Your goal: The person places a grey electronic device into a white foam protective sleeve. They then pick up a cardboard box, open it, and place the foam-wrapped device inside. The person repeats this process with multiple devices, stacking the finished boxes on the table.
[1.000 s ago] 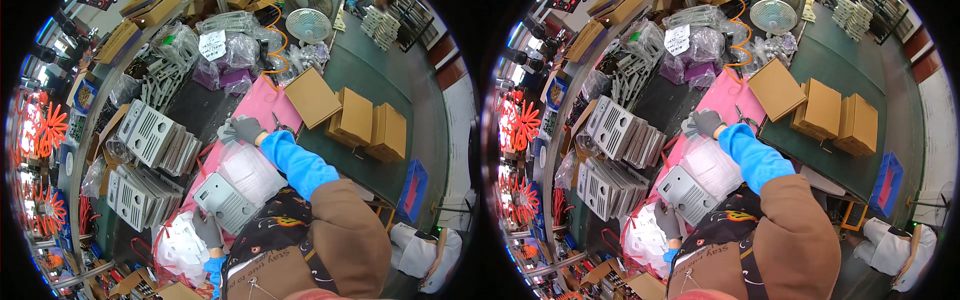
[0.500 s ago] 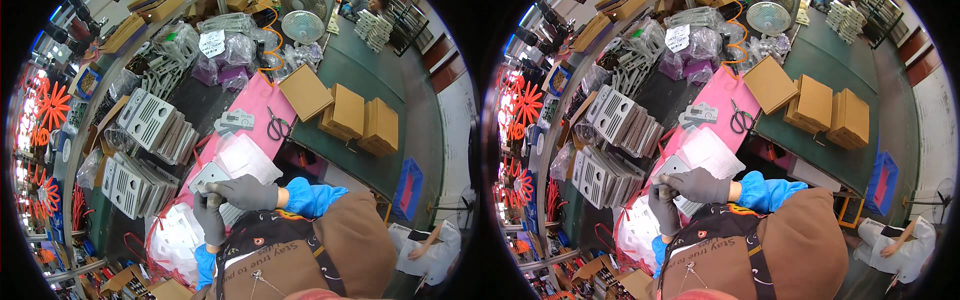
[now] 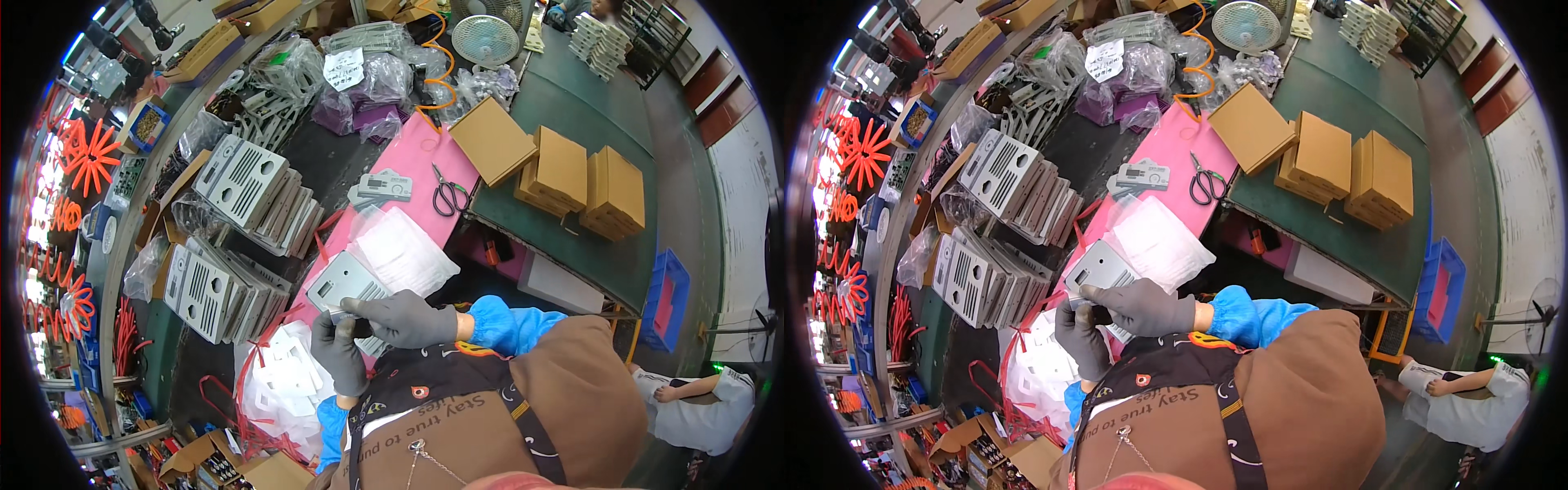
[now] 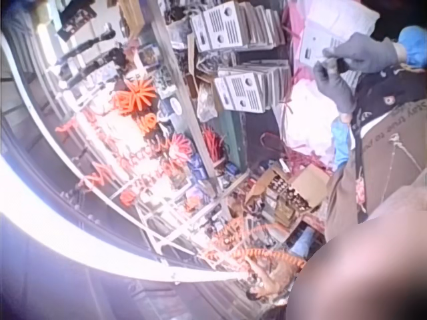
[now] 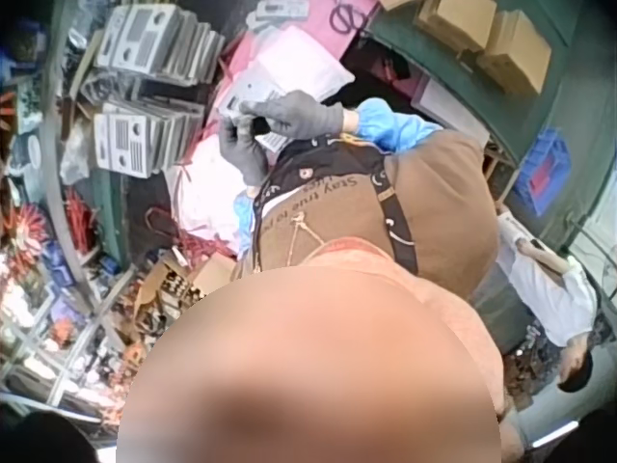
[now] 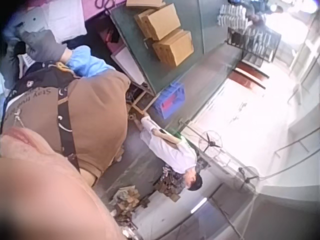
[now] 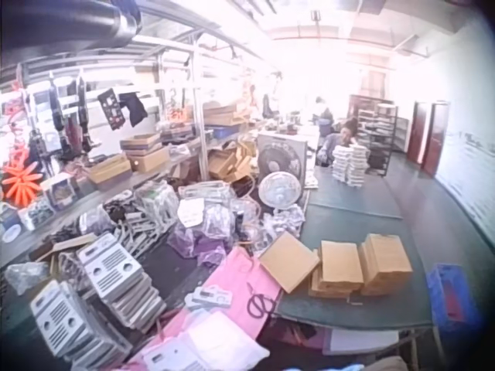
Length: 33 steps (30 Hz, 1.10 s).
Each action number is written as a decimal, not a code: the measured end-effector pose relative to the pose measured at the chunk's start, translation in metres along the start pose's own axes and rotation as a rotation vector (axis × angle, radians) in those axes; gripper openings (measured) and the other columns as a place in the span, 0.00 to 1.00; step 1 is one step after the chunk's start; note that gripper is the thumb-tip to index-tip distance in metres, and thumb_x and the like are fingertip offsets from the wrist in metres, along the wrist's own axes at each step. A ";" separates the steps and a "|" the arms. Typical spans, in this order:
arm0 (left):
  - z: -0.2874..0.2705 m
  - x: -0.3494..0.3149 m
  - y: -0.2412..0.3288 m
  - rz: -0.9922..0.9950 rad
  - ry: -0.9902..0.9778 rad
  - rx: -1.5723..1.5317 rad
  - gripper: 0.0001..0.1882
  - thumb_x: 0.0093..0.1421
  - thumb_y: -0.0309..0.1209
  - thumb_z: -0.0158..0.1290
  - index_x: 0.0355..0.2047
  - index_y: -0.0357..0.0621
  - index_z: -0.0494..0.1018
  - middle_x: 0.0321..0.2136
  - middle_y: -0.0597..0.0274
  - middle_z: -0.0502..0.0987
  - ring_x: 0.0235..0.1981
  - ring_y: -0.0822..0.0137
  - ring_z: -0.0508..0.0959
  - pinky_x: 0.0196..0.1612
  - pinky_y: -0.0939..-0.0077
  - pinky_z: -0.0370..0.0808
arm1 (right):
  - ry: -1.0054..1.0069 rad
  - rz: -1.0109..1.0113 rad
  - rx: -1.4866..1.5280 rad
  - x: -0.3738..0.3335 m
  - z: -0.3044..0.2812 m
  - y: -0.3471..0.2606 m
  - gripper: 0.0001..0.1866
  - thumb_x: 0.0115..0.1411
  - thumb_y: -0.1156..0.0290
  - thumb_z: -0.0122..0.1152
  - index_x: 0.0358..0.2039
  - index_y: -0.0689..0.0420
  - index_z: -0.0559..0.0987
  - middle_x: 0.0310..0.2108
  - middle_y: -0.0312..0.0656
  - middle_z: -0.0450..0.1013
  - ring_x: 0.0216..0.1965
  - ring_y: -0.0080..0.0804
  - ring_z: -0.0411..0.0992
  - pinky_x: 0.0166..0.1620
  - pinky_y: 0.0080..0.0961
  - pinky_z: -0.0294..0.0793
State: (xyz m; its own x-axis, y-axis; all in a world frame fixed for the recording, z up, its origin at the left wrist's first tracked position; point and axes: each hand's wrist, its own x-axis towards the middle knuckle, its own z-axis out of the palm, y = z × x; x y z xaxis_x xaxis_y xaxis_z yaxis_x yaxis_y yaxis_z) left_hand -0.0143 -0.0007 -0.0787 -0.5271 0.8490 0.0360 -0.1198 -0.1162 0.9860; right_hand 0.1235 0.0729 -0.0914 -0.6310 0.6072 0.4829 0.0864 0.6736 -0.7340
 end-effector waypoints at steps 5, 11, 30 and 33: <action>-0.010 -0.002 -0.005 -0.027 0.000 -0.025 0.22 0.62 0.46 0.60 0.36 0.37 0.73 0.24 0.63 0.77 0.22 0.73 0.75 0.25 0.79 0.72 | -0.002 -0.016 -0.006 0.000 -0.002 -0.012 0.39 0.54 0.76 0.55 0.68 0.45 0.62 0.25 0.43 0.72 0.22 0.40 0.73 0.24 0.34 0.72; -0.007 -0.003 0.002 0.059 -0.032 -0.087 0.26 0.61 0.51 0.59 0.38 0.36 0.72 0.29 0.62 0.77 0.26 0.73 0.77 0.30 0.79 0.75 | 0.019 -0.095 -0.198 0.004 0.003 -0.014 0.36 0.56 0.77 0.55 0.67 0.53 0.62 0.41 0.45 0.77 0.32 0.39 0.78 0.29 0.30 0.78; -0.018 0.000 -0.010 0.055 0.045 -0.102 0.24 0.58 0.48 0.63 0.35 0.36 0.73 0.22 0.63 0.76 0.20 0.72 0.75 0.24 0.79 0.71 | -0.095 -0.026 -0.042 0.005 0.004 -0.019 0.37 0.54 0.76 0.57 0.67 0.53 0.62 0.33 0.44 0.76 0.27 0.41 0.77 0.25 0.35 0.73; -0.022 0.001 -0.018 0.070 0.066 -0.119 0.20 0.61 0.43 0.61 0.36 0.36 0.73 0.23 0.62 0.77 0.20 0.72 0.75 0.24 0.80 0.71 | -0.100 -0.037 -0.045 0.007 0.001 -0.018 0.38 0.53 0.76 0.58 0.67 0.54 0.63 0.34 0.45 0.77 0.28 0.41 0.77 0.26 0.35 0.74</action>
State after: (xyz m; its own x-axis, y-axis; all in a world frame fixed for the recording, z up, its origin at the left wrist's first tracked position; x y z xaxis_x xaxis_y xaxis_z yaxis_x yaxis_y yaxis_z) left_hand -0.0318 -0.0090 -0.0999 -0.5911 0.8017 0.0890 -0.1778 -0.2371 0.9551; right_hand 0.1166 0.0643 -0.0751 -0.7077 0.5381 0.4578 0.0946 0.7143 -0.6934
